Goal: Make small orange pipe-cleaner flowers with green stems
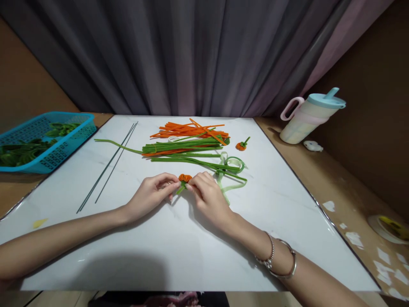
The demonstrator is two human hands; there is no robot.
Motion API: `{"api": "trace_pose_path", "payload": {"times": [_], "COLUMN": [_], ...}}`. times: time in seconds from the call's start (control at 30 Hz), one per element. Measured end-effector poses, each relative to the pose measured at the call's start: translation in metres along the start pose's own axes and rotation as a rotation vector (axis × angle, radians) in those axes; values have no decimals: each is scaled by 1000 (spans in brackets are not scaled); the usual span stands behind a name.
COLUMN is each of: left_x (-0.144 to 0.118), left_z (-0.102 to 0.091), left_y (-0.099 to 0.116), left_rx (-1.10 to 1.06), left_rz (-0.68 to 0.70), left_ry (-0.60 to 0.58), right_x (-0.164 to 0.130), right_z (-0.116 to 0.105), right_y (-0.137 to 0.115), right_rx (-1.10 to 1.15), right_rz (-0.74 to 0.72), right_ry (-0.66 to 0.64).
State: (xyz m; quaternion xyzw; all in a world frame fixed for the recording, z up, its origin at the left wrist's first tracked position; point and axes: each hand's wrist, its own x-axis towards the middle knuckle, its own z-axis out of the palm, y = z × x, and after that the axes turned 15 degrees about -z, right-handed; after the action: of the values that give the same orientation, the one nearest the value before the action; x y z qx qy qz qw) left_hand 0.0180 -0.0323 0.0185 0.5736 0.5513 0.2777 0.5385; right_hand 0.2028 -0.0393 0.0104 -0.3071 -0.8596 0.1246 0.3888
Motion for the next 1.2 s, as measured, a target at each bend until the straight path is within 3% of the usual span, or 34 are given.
{"api": "trace_pose_path", "payload": {"times": [0.27,0.47,0.63,1.0,1.2], "left_x": [3,10,13,12,11], "left_z": [4,2,2,-4,-2], "left_y": [1,-5,-9,-10,-9], "left_rx": [-35,136,158,465,650], "left_rz": [-109,-69,-134,55,81], "left_ry": [-77,-88,-127,-76,-5], "right_x": [-2,-1,0,3,3], "right_z": [7,10,11,10,10], "right_y": [3,2,2,2,1], "right_rx": [-12,-7,36,109,103], "right_rz": [38,86,127,201,220], "right_ry": [-64,-138,-149,-178,-203]}}
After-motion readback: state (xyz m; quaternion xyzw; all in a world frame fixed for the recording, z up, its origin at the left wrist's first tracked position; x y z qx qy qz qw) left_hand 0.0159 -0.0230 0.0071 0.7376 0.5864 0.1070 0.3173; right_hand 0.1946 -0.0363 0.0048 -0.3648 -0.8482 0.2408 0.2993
